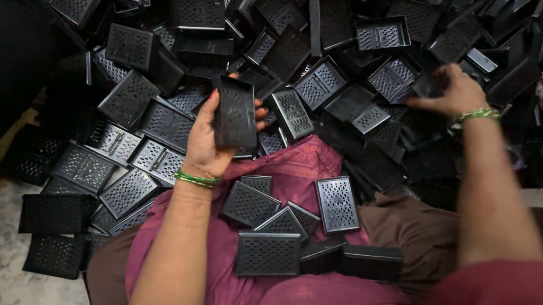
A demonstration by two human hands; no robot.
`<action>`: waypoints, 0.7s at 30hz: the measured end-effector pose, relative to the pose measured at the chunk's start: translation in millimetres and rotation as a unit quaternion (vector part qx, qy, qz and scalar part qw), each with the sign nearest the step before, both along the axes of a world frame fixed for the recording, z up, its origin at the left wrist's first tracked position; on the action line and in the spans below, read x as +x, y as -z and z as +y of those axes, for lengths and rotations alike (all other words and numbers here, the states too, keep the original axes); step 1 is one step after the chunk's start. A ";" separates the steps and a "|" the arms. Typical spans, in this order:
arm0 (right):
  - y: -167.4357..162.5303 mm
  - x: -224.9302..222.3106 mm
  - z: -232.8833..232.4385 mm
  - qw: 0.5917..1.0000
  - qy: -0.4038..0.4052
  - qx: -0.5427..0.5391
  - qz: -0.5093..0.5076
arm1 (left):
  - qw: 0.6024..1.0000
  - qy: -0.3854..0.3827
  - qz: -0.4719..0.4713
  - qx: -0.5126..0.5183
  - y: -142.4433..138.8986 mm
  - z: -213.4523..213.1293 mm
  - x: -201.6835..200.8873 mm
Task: The person sits on the floor surrounded by a large pile of black plastic grater housings. They pick up a housing, insert and press a metal grater plate into it by hand, then place the assembled unit onto the pile, repeating this with one piece at a time.
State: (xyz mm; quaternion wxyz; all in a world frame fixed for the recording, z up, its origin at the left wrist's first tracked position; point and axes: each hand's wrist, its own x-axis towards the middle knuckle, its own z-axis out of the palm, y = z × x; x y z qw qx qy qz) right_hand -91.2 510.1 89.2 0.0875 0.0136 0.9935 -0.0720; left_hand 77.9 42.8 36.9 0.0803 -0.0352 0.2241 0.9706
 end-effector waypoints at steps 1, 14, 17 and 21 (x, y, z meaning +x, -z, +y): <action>-2.6 9.0 -16.9 0.996 -0.028 -0.037 0.079 | 1.000 -0.013 0.015 -0.002 -0.4 1.2 -0.5; 46.4 129.0 -352.0 0.746 -0.071 -0.658 0.072 | 0.963 -0.185 0.110 -0.161 2.4 21.5 7.7; 40.1 132.8 -353.5 0.773 -0.052 -0.626 0.094 | 0.964 -0.194 0.123 -0.132 3.3 26.2 7.6; 39.7 133.5 -350.7 0.790 -0.026 -0.604 0.104 | 0.969 -0.192 0.112 -0.105 -0.1 27.0 6.6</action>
